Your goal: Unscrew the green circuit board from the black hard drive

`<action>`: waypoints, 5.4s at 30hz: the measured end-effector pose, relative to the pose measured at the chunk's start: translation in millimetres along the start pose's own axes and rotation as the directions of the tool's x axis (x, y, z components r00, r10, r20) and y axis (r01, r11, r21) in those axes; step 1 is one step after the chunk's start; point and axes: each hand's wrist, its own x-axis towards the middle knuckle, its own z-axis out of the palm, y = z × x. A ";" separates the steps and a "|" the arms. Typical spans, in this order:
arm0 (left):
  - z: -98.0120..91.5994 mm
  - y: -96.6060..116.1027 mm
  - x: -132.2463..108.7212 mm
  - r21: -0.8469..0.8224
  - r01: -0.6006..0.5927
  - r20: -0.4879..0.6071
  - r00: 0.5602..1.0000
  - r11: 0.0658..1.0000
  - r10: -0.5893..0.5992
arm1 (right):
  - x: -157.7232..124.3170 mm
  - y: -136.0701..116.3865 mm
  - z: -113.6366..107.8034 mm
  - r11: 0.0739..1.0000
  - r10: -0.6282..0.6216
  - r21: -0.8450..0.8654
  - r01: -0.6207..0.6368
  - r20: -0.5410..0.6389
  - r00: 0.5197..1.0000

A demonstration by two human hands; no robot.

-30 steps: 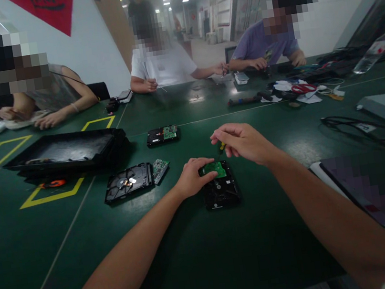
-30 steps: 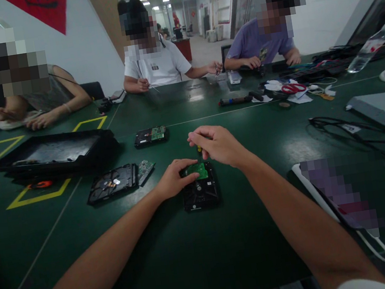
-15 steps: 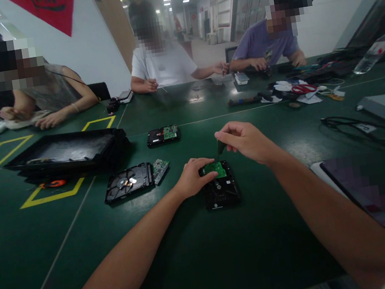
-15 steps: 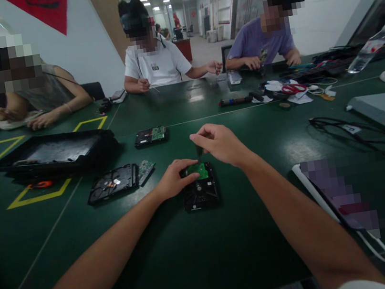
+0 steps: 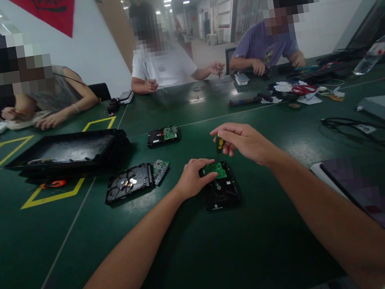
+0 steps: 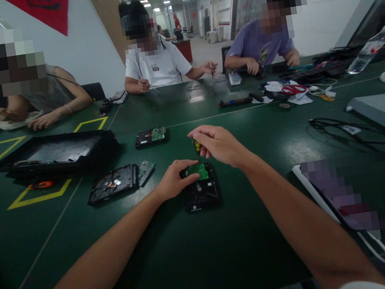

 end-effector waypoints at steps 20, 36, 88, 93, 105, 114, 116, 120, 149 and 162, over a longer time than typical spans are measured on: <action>-0.9 0.4 0.4 -0.008 -0.011 -0.003 1.000 1.000 0.011 | -0.5 -1.2 2.3 0.999 0.008 0.052 -0.010 0.024 1.000; -1.2 1.8 -0.1 -0.008 -0.009 -0.005 1.000 1.000 0.009 | -1.4 -1.3 2.9 0.998 -0.026 -0.067 0.020 -0.087 0.996; -0.5 0.4 0.4 -0.013 -0.006 -0.003 1.000 1.000 0.006 | -3.1 -1.3 2.0 0.995 -0.013 -0.101 0.009 -0.042 0.999; 0.4 0.3 0.7 -0.012 -0.005 -0.007 1.000 1.000 0.005 | -2.0 -0.9 5.6 1.000 -0.008 0.004 0.008 0.043 0.999; -1.4 3.7 -0.1 -0.014 0.009 -0.001 1.000 1.000 -0.009 | -3.5 3.3 -0.8 0.966 -0.104 -0.246 0.076 -0.100 0.990; 0.1 1.0 0.3 -0.012 0.001 -0.008 1.000 1.000 -0.001 | -3.5 -0.3 4.1 0.992 -0.062 -0.112 0.063 0.013 0.998; 0.5 0.5 0.6 -0.015 0.006 -0.006 1.000 1.000 -0.006 | -2.3 1.1 4.6 0.998 -0.035 -0.053 0.037 0.024 0.999; 0.5 1.1 0.0 -0.016 0.005 -0.013 1.000 1.000 -0.005 | -0.8 3.7 4.0 1.000 -0.019 -0.008 0.019 0.041 0.999; 0.3 2.5 -1.1 -0.054 0.017 -0.030 0.999 0.998 -0.019 | -2.4 -1.9 2.1 0.995 -0.048 -0.083 0.048 0.003 0.999; -0.9 4.0 -0.2 -0.054 0.020 -0.011 1.000 0.998 -0.021 | -3.1 -3.4 1.5 0.989 -0.095 -0.117 0.088 -0.049 0.994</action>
